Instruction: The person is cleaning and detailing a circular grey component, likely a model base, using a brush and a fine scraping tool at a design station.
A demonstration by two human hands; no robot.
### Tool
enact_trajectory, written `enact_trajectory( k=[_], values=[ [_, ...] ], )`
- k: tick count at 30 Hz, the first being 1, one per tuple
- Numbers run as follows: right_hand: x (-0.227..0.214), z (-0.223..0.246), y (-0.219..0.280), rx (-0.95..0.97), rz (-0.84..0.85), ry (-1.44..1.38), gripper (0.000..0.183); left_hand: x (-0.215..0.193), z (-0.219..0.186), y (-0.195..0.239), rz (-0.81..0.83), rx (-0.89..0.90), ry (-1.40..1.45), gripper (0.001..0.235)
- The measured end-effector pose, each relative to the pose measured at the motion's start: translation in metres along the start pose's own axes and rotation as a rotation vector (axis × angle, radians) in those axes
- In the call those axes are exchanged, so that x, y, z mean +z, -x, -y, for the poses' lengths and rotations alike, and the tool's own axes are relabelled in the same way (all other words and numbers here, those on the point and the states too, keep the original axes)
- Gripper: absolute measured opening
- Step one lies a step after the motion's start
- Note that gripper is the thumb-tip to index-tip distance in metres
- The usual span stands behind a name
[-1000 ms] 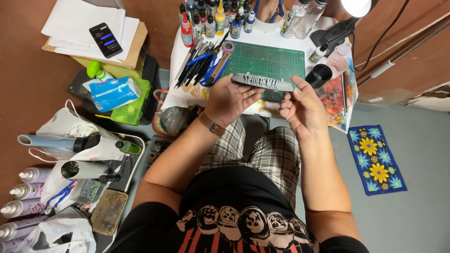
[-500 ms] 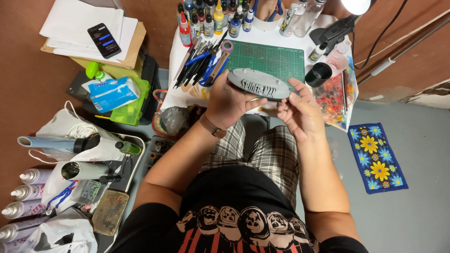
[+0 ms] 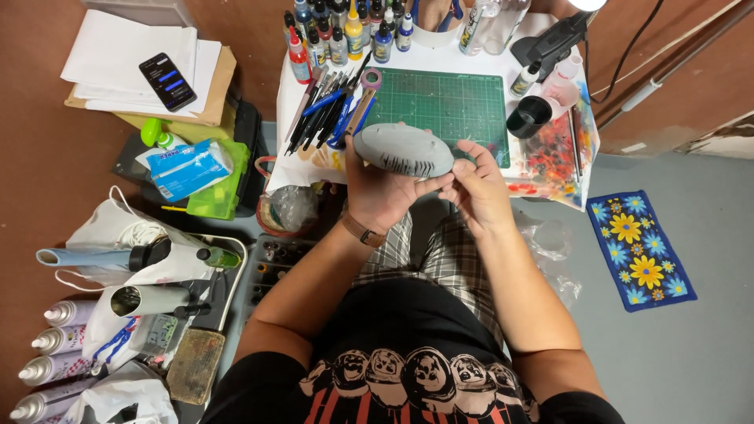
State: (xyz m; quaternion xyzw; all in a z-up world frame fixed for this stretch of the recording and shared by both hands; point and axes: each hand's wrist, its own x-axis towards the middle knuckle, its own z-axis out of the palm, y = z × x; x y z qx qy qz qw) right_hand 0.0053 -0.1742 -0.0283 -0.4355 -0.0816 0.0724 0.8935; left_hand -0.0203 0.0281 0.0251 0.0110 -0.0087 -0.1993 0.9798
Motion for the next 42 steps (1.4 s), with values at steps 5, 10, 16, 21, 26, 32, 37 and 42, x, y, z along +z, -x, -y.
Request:
enact_trajectory(
  k=[5,10,16,21,26,32,37,42],
  values=[
    [0.011,-0.012,0.007,0.001,-0.044,0.098,0.045,-0.032,-0.002,0.006,0.170,0.045,-0.017,0.082],
    [0.013,-0.026,0.010,0.013,-0.051,0.110,0.040,-0.035,-0.012,0.017,0.156,0.069,0.058,0.083],
    [-0.009,-0.034,0.015,-0.016,-0.031,0.185,0.032,-0.021,-0.039,0.052,0.083,0.205,0.079,0.081],
    [-0.008,-0.024,0.021,-0.024,-0.017,0.299,0.025,-0.022,-0.067,0.099,0.021,0.332,-0.016,0.079],
    [-0.013,-0.037,-0.001,-0.121,-0.023,0.491,0.019,-0.040,-0.077,0.126,0.081,0.411,0.001,0.083],
    [0.055,-0.024,-0.046,-0.234,0.098,0.974,0.013,-0.055,-0.096,0.134,0.124,0.410,-0.030,0.089],
    [0.074,-0.025,-0.112,-0.362,0.183,1.222,0.012,-0.061,-0.100,0.141,0.161,0.462,-0.097,0.091],
    [0.078,-0.027,-0.149,-0.392,0.185,1.233,0.011,-0.071,-0.106,0.153,0.184,0.493,-0.046,0.092]
  ],
)
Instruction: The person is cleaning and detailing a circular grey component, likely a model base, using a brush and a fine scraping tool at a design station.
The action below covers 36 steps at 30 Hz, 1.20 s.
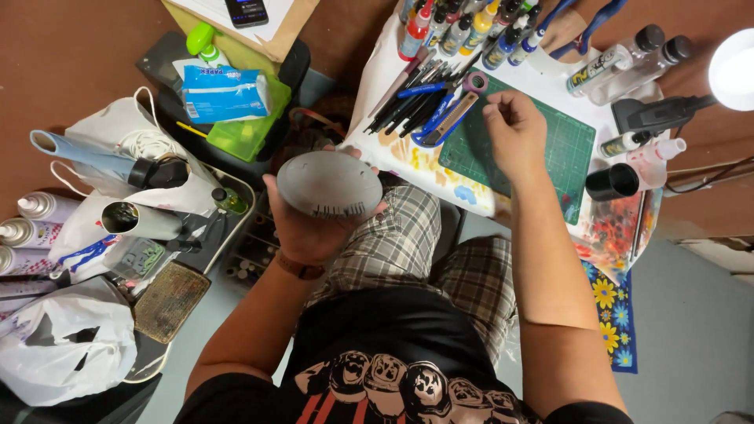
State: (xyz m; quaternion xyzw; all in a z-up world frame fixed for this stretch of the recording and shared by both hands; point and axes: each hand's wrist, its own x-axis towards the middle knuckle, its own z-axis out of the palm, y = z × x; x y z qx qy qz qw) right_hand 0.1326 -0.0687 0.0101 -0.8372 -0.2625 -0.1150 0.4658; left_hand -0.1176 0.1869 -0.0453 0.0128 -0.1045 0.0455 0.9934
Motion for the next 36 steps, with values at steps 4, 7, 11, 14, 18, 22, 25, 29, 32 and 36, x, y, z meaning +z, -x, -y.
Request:
enact_trajectory(
  k=[4,7,11,14,18,22,25,29,32,36],
  values=[
    [0.001,-0.014,-0.004,0.029,-0.012,-0.022,0.010,-0.001,-0.006,0.003,0.006,0.019,0.006,0.089],
    [0.000,-0.017,0.004,0.061,-0.011,-0.012,0.010,0.000,-0.005,0.002,-0.012,0.020,0.047,0.088],
    [0.001,-0.004,0.023,0.066,-0.034,0.002,0.011,0.002,-0.005,-0.002,-0.018,-0.003,0.024,0.089],
    [0.002,0.001,0.039,0.107,-0.072,-0.036,0.012,0.007,0.001,-0.007,-0.041,-0.013,0.049,0.091],
    [-0.002,0.001,0.045,0.061,-0.048,0.001,0.012,0.011,0.007,-0.007,-0.038,-0.025,0.036,0.090],
    [-0.019,0.002,0.069,-0.062,-0.134,0.094,0.013,0.023,0.018,-0.007,-0.064,-0.029,0.021,0.087],
    [-0.037,0.003,0.091,-0.128,-0.192,0.152,0.012,0.028,0.020,-0.009,-0.063,-0.051,-0.084,0.086],
    [-0.080,-0.005,0.130,-0.133,-0.297,0.203,0.015,0.029,0.021,-0.009,-0.055,-0.083,-0.200,0.085],
    [-0.117,-0.028,0.158,-0.072,-0.377,0.225,0.016,0.033,0.017,-0.016,0.087,-0.198,-0.300,0.087],
    [-0.143,-0.041,0.185,-0.015,-0.388,0.075,0.014,0.021,0.031,-0.017,-0.094,-0.070,-0.222,0.089]
  ],
)
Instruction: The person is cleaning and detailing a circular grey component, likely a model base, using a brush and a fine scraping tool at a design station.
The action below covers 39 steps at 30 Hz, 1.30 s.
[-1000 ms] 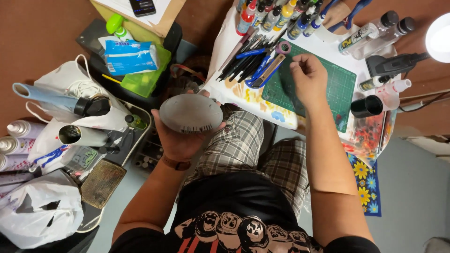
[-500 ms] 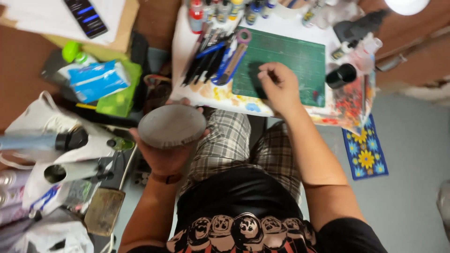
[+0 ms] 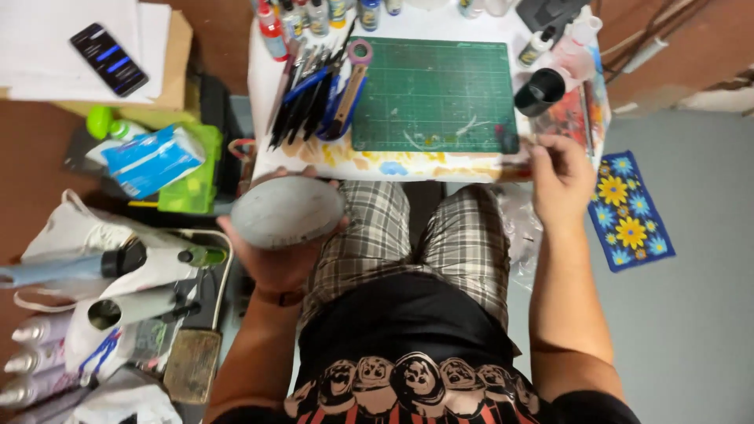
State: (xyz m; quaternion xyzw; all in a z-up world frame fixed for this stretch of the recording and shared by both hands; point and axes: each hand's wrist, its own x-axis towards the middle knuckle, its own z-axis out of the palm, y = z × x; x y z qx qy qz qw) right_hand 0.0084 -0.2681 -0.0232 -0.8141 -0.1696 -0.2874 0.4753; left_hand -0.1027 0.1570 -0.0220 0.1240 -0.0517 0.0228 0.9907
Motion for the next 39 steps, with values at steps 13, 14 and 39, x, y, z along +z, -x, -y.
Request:
enact_trajectory(
  k=[13,14,39],
  values=[
    [-0.062,-0.088,-0.036,0.083,-0.278,0.613,0.008,0.019,0.006,0.007,-0.050,-0.128,0.029,0.088],
    [-0.068,-0.100,-0.047,0.182,-0.262,0.689,0.008,0.014,0.004,0.006,-0.036,-0.121,0.051,0.091],
    [-0.047,-0.108,-0.092,0.401,0.171,0.922,0.018,0.005,0.024,0.007,0.100,-0.121,0.049,0.097]
  ],
)
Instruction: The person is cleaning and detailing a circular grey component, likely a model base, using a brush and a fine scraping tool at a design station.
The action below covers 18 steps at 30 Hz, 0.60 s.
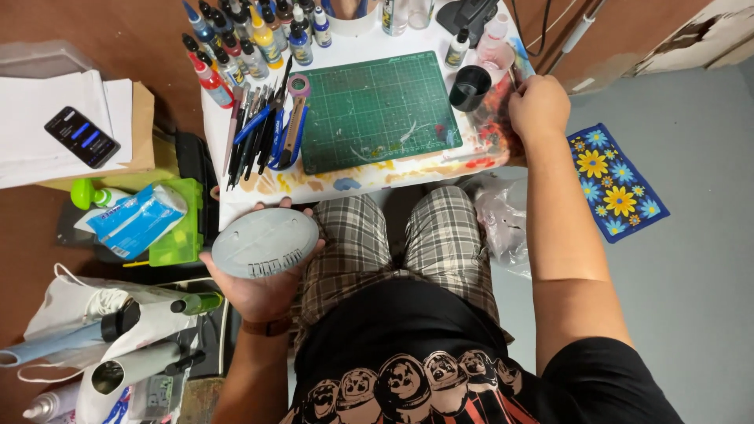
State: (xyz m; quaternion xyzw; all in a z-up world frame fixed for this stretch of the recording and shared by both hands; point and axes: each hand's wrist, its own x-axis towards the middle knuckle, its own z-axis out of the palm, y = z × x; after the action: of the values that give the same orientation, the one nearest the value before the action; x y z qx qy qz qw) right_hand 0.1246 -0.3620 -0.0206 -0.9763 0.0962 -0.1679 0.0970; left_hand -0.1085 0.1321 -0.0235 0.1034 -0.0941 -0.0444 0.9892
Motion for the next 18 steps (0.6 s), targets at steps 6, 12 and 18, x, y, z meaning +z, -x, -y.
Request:
enact_trajectory(
  k=[6,12,18],
  values=[
    [-0.018,0.011,-0.005,0.182,0.183,0.111,0.021,-0.001,0.001,0.001,-0.029,0.007,0.016,0.097],
    [-0.040,0.021,0.008,0.191,0.326,0.114,0.028,0.003,0.001,0.001,-0.011,-0.006,0.047,0.104],
    [-0.062,0.000,0.065,0.087,0.214,-0.014,0.032,0.029,0.000,-0.004,-0.349,-0.007,-0.064,0.076]
  ],
)
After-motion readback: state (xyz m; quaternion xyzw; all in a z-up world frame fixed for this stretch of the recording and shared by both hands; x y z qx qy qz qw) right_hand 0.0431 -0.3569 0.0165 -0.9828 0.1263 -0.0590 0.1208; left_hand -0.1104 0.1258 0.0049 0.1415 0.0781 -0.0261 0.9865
